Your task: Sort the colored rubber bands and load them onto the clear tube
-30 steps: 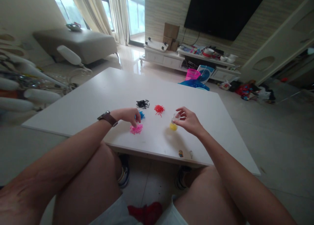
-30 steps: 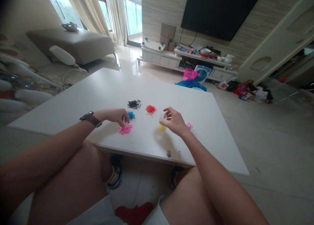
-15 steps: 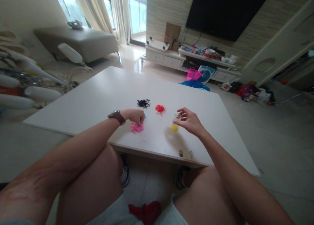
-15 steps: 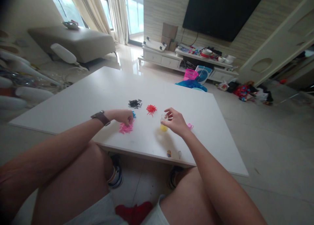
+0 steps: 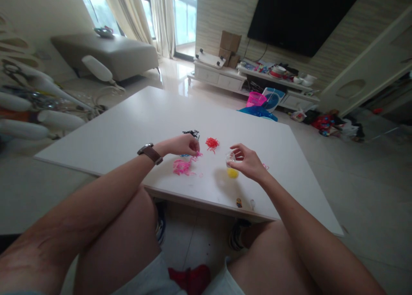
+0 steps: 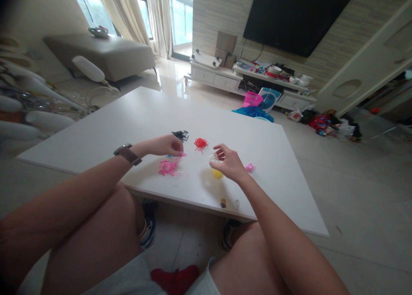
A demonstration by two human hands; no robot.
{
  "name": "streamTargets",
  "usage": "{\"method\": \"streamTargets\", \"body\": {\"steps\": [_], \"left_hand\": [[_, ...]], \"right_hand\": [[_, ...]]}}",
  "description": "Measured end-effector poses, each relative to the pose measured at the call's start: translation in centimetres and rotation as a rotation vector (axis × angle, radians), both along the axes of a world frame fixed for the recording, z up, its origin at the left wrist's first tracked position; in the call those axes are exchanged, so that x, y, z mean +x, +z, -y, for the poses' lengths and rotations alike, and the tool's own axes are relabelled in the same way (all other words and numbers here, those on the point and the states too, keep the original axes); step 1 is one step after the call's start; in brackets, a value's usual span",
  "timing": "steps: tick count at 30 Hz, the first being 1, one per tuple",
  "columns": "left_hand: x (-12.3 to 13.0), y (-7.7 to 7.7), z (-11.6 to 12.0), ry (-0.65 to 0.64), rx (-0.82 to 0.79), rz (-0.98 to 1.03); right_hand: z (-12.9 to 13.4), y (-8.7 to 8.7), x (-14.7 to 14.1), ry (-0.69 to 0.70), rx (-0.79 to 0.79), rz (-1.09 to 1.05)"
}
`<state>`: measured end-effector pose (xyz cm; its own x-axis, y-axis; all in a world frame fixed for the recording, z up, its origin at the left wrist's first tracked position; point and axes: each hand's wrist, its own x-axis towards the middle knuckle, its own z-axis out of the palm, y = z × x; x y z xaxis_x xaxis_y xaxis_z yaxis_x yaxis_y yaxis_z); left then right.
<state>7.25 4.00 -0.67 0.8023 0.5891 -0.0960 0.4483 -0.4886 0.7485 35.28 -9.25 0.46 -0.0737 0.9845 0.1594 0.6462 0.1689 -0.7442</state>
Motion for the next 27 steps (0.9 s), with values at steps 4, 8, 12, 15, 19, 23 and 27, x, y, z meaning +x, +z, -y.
{"method": "streamTargets", "body": {"steps": [4, 8, 12, 15, 19, 23, 27], "left_hand": [[1.1, 0.2, 0.9, -0.01, 0.039, 0.071], [2.2, 0.1, 1.5, 0.099, 0.006, 0.224], [3.4, -0.1, 2.1, 0.234, -0.136, 0.381], [4.5, -0.2, 2.9, 0.286, -0.208, 0.483], [5.8, -0.1, 4.2, 0.317, -0.198, 0.563], [6.7, 0.1, 5.2, 0.298, -0.056, 0.544], [6.7, 0.3, 5.8, 0.198, 0.17, 0.441]], "right_hand": [[0.0, -0.4, -0.7, 0.036, 0.0, 0.027], [-0.1, -0.8, -1.1, 0.05, 0.0, 0.048], [-0.1, -0.9, -1.5, 0.046, -0.015, 0.043], [0.0, -0.9, -1.9, 0.041, -0.018, 0.031], [0.1, -0.7, -2.4, 0.03, -0.019, -0.028], [0.2, -0.6, -2.6, 0.001, -0.011, -0.065], [0.2, -0.6, -2.5, -0.018, -0.014, -0.056]]}}
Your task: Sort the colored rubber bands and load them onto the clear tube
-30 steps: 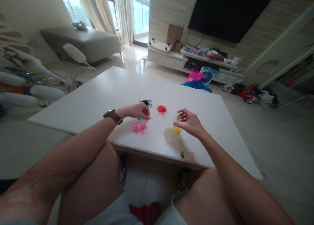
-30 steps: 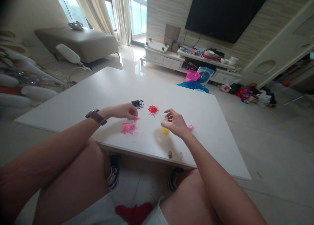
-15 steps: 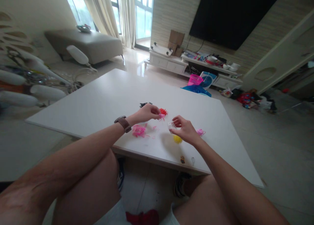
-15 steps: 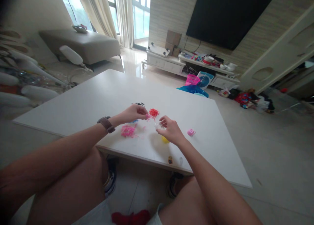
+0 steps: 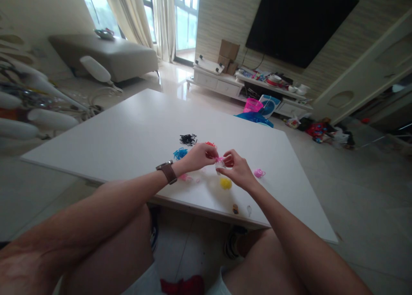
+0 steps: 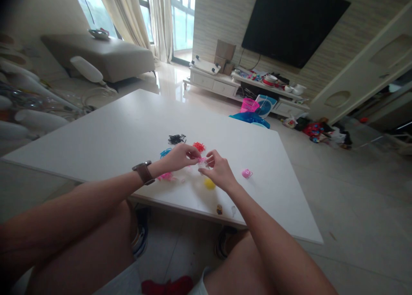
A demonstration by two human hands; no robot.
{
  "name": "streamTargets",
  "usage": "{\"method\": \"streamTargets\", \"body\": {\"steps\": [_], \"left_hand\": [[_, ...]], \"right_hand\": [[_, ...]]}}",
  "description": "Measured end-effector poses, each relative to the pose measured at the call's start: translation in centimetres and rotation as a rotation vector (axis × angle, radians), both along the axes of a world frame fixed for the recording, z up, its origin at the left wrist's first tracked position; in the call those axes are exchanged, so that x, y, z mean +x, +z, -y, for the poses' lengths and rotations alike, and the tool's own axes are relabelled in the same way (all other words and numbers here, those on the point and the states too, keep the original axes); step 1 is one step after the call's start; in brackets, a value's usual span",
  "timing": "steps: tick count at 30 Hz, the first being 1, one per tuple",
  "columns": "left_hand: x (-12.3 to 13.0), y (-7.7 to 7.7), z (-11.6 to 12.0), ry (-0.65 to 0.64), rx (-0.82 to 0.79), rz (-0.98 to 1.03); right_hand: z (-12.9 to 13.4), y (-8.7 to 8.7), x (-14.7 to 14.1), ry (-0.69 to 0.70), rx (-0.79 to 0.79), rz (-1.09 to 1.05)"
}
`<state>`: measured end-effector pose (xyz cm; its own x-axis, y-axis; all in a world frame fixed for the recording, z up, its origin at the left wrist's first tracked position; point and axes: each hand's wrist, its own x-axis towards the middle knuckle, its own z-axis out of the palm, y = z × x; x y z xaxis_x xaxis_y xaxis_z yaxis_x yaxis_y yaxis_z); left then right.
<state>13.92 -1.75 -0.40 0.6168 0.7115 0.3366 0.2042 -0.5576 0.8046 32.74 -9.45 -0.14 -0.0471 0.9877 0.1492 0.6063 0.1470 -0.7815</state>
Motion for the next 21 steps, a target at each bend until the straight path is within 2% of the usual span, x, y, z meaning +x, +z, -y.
{"method": "streamTargets", "body": {"steps": [6, 11, 16, 21], "left_hand": [[-0.57, -0.12, -0.53, -0.141, 0.217, -0.122], [-0.44, -0.26, -0.57, -0.251, 0.309, -0.205], [-0.17, 0.34, -0.14, -0.272, 0.28, -0.219], [0.05, 0.67, 0.13, -0.178, 0.204, -0.206]], "right_hand": [[0.08, -0.11, -0.02, 0.028, 0.005, 0.062], [0.13, -0.23, -0.05, 0.051, 0.006, 0.096], [0.13, -0.19, 0.01, 0.056, -0.011, 0.084], [0.24, -0.01, -0.24, 0.074, -0.028, 0.09]]}}
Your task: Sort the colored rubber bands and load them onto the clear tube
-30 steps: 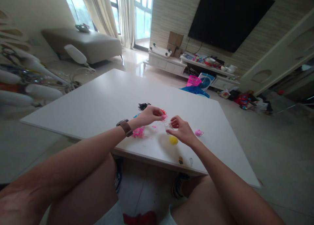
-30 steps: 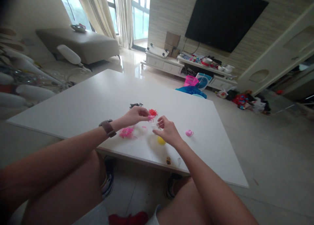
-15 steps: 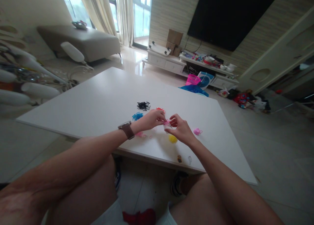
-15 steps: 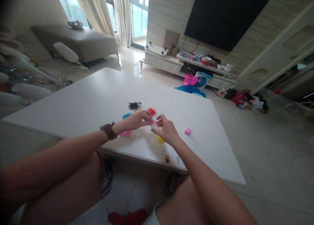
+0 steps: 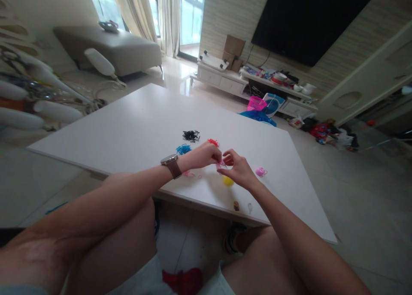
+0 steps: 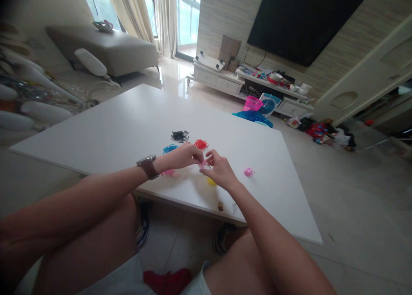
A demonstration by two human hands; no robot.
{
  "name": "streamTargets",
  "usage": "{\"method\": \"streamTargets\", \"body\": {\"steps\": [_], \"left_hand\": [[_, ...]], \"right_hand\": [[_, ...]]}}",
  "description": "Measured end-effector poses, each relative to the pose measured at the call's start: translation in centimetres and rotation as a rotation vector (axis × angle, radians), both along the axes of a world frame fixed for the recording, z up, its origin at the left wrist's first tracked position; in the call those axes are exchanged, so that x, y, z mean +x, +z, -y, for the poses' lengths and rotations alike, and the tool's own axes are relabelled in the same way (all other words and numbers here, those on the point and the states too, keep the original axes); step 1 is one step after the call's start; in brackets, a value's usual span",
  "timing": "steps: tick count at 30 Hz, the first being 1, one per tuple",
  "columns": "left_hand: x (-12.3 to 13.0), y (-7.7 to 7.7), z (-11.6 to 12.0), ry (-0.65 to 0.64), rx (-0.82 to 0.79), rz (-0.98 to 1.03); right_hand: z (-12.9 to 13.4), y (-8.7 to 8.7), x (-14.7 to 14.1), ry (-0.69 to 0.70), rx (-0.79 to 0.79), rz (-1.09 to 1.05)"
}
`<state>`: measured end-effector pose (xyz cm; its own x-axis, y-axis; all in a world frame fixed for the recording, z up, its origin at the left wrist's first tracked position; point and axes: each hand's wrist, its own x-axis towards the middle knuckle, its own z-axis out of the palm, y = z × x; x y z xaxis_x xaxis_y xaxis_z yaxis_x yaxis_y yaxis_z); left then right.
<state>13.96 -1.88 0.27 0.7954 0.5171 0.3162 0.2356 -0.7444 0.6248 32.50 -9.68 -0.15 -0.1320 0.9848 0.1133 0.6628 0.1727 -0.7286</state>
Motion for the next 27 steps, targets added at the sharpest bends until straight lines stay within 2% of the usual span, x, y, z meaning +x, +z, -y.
{"method": "streamTargets", "body": {"steps": [4, 12, 20, 27], "left_hand": [[0.35, 0.23, 0.2, 0.043, 0.012, 0.045], [0.01, 0.91, 0.17, -0.012, 0.005, 0.058], [-0.35, 1.02, 0.3, -0.03, -0.013, 0.093], [-0.07, 0.76, -0.02, 0.004, -0.027, 0.071]], "right_hand": [[0.03, 0.24, -0.19, 0.011, 0.002, 0.0], [-0.18, 0.28, 0.22, -0.036, 0.023, -0.005], [-0.24, 0.29, 0.41, -0.04, 0.026, -0.014], [-0.33, 0.17, 0.52, -0.031, 0.032, -0.027]]}}
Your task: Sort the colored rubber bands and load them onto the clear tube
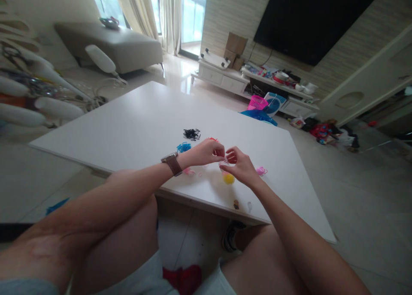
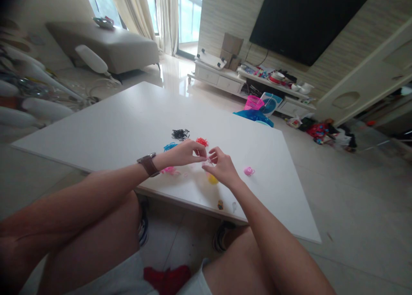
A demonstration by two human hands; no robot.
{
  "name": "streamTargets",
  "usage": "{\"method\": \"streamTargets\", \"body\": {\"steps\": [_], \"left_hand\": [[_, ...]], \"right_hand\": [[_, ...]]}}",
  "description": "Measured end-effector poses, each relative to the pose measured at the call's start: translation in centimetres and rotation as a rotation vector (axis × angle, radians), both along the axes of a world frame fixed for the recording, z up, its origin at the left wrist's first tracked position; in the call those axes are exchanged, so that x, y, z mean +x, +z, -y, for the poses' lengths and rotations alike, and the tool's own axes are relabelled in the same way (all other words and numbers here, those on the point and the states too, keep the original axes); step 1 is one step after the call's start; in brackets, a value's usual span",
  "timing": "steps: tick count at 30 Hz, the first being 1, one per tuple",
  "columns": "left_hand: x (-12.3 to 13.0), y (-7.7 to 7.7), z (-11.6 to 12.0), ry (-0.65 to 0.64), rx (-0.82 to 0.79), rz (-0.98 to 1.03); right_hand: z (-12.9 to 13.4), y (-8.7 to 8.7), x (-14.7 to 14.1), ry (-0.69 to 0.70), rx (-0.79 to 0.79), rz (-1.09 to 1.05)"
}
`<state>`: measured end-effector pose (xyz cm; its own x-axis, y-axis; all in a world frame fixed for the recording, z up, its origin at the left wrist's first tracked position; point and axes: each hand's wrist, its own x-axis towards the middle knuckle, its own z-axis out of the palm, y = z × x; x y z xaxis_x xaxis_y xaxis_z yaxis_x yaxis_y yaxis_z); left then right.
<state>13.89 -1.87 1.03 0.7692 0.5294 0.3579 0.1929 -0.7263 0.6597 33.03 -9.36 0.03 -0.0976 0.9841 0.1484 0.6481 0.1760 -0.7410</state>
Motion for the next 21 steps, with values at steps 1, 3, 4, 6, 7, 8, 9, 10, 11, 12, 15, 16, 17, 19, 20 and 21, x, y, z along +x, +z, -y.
{"method": "streamTargets", "body": {"steps": [1, 3, 4, 6, 7, 8, 9, 10, 11, 12, 15, 16, 17, 19, 20, 21], "left_hand": [[0.0, 0.0, 0.0, -0.003, -0.004, 0.002], [-0.1, -0.1, -0.1, -0.012, -0.002, 0.002], [-0.1, -0.1, -0.1, -0.016, 0.002, 0.001], [-0.2, -0.2, -0.2, -0.021, 0.014, -0.004], [-0.2, -0.2, -0.2, -0.021, 0.022, -0.006], [-0.3, -0.3, -0.2, -0.022, 0.03, -0.007], [-0.3, -0.3, -0.2, -0.022, 0.037, -0.009], [-0.3, -0.3, -0.2, -0.024, 0.044, -0.011], [-0.3, -0.3, -0.2, -0.026, 0.049, -0.012], [-0.2, -0.3, -0.1, -0.026, 0.05, -0.009], [-0.2, 0.0, -0.1, 0.038, 0.041, 0.058], [-0.2, 0.1, -0.1, 0.08, 0.03, 0.095], [-0.3, 0.3, -0.2, 0.129, 0.014, 0.129], [-0.5, 0.5, -0.6, 0.221, -0.019, 0.165], [-0.7, 0.5, -1.0, 0.258, -0.031, 0.164], [-0.8, 0.4, -1.3, 0.289, -0.036, 0.154]], "right_hand": [[0.0, 0.0, 0.1, -0.002, 0.0, 0.001], [0.0, 0.0, 0.2, -0.007, -0.001, 0.002], [0.0, 0.0, 0.2, -0.008, -0.002, 0.003], [0.0, 0.0, 0.3, -0.006, -0.001, 0.003], [0.0, 0.1, 0.4, -0.006, 0.001, 0.003], [0.0, 0.1, 0.4, -0.006, 0.003, 0.003], [0.1, 0.1, 0.3, -0.005, 0.004, 0.002], [0.1, 0.2, 0.3, -0.006, 0.003, 0.002], [0.1, 0.2, 0.3, -0.007, 0.001, 0.001], [0.1, 0.2, 0.2, -0.009, -0.002, -0.006], [-0.1, 0.3, 0.2, -0.038, -0.019, -0.107], [-0.1, 0.4, 0.2, -0.057, -0.023, -0.164], [-0.2, 0.4, 0.3, -0.08, -0.023, -0.225], [-0.4, 0.7, 0.5, -0.125, -0.006, -0.323], [-0.5, 0.9, 0.7, -0.135, 0.002, -0.35], [-0.5, 1.1, 0.8, -0.13, 0.004, -0.366]]}}
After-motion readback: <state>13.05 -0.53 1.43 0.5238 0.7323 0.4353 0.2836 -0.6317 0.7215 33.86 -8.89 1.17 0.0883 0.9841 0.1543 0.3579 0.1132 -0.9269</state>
